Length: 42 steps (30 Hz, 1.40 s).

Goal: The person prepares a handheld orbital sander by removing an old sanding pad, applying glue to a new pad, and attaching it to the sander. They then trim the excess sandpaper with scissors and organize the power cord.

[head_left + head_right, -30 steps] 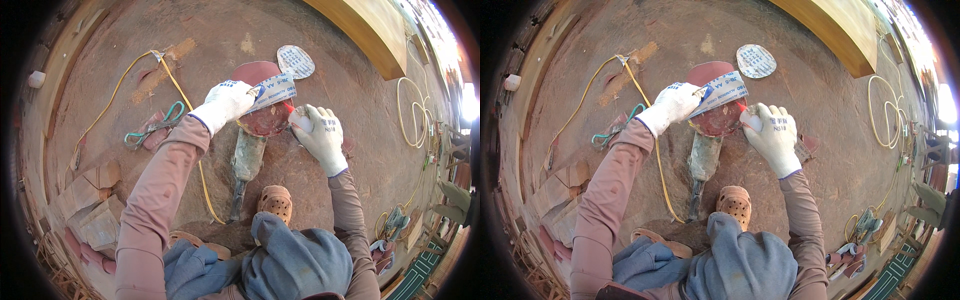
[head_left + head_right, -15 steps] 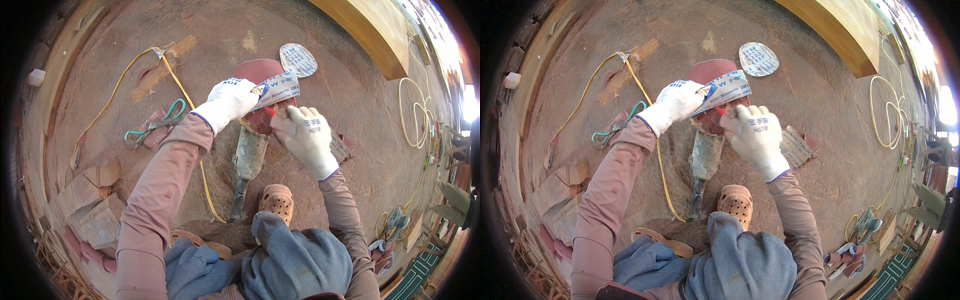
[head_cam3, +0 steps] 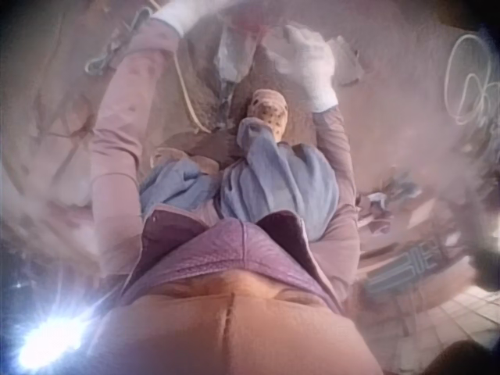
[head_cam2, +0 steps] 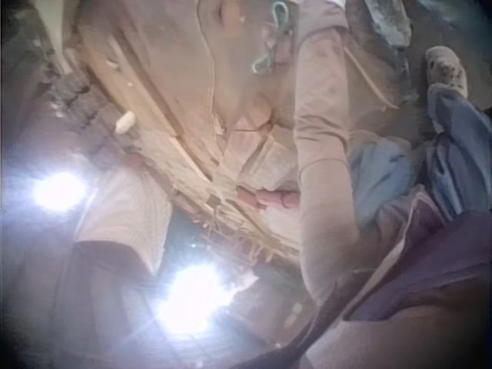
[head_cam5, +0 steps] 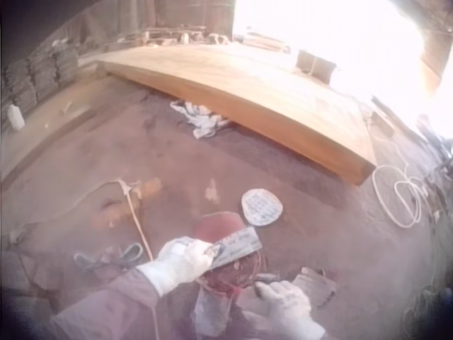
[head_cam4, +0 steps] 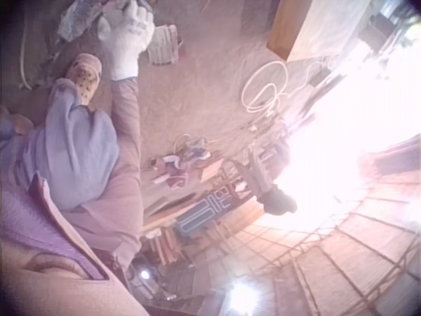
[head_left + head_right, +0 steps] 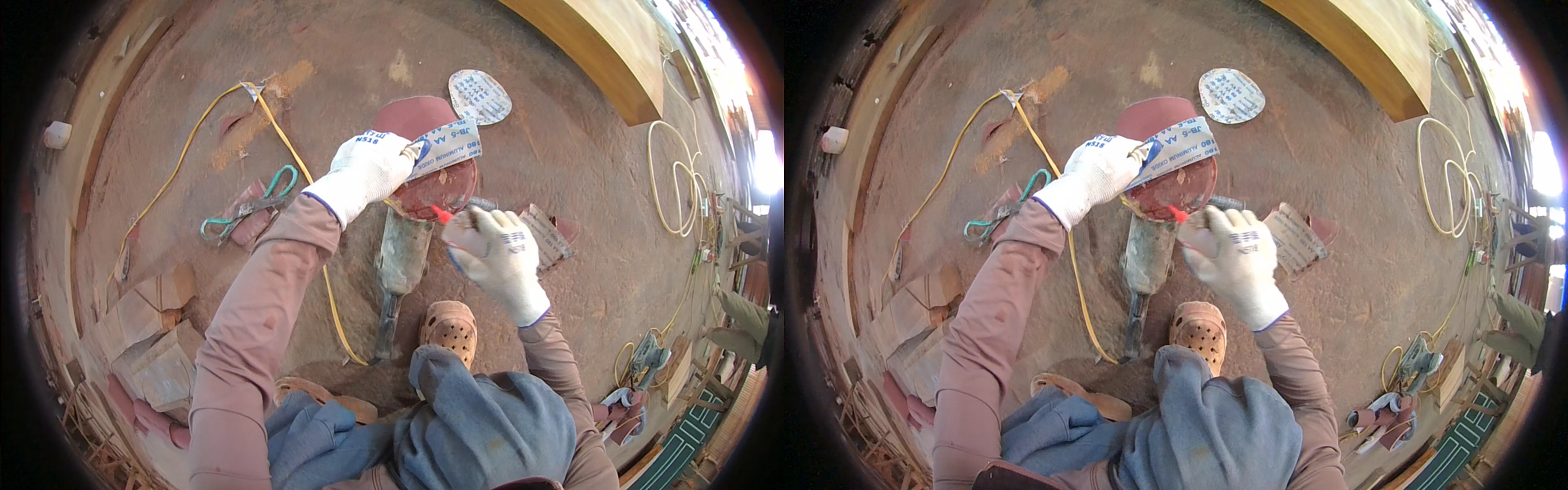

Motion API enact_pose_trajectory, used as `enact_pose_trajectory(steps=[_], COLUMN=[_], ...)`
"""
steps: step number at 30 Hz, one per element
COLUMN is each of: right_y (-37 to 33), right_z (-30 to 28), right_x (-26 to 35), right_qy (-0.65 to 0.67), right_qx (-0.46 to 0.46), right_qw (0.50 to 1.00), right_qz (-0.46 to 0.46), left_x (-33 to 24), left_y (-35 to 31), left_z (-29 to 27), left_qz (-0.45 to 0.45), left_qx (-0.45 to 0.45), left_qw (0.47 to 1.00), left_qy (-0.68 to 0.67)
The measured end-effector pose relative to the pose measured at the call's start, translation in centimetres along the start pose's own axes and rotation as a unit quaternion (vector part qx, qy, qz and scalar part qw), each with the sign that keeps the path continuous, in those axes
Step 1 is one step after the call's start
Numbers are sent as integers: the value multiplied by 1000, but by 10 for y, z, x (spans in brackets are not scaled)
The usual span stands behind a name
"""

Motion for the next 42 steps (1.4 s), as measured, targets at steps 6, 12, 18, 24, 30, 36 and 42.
enact_pose_trajectory(steps=[6, 12, 18, 24, 30, 36, 42], right_y=[7, -7, -15, -33, -14, 21, 11], right_z=[-19, -10, -13, -13, -3, 38, 76], right_x=[-51, -39, -39, -139, -207, -271, -302], right_qy=[-48, -26, 30, 283, 382, 286, 202], right_qx=[3, 28, 29, -110, -192, -277, -260], right_qw=[995, 997, 996, 903, 844, 863, 872], right_qz=[84, 67, 80, 304, 325, 310, 363], left_x=[-14, -14, -20, -58, -63, -45, -39], left_y=[-5, -11, -15, -51, -70, -65, -66], left_z=[-3, -4, 0, 27, 64, 87, 76], left_qz=[31, 75, 89, 177, 182, 214, 256], left_qx=[-43, -124, -125, -163, -153, -167, -181], left_qw=[999, 989, 988, 963, 952, 945, 944], left_qy=[7, 0, 3, 124, 194, 182, 102])
Point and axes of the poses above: each hand's wrist, its own y-axis towards the middle knuckle, its own z-axis out of the palm, x = y × z, the point moved 9 cm from there along y, towards the middle knuckle, and after that the axes turned 9 degrees about -x, right-handed, at the moved point
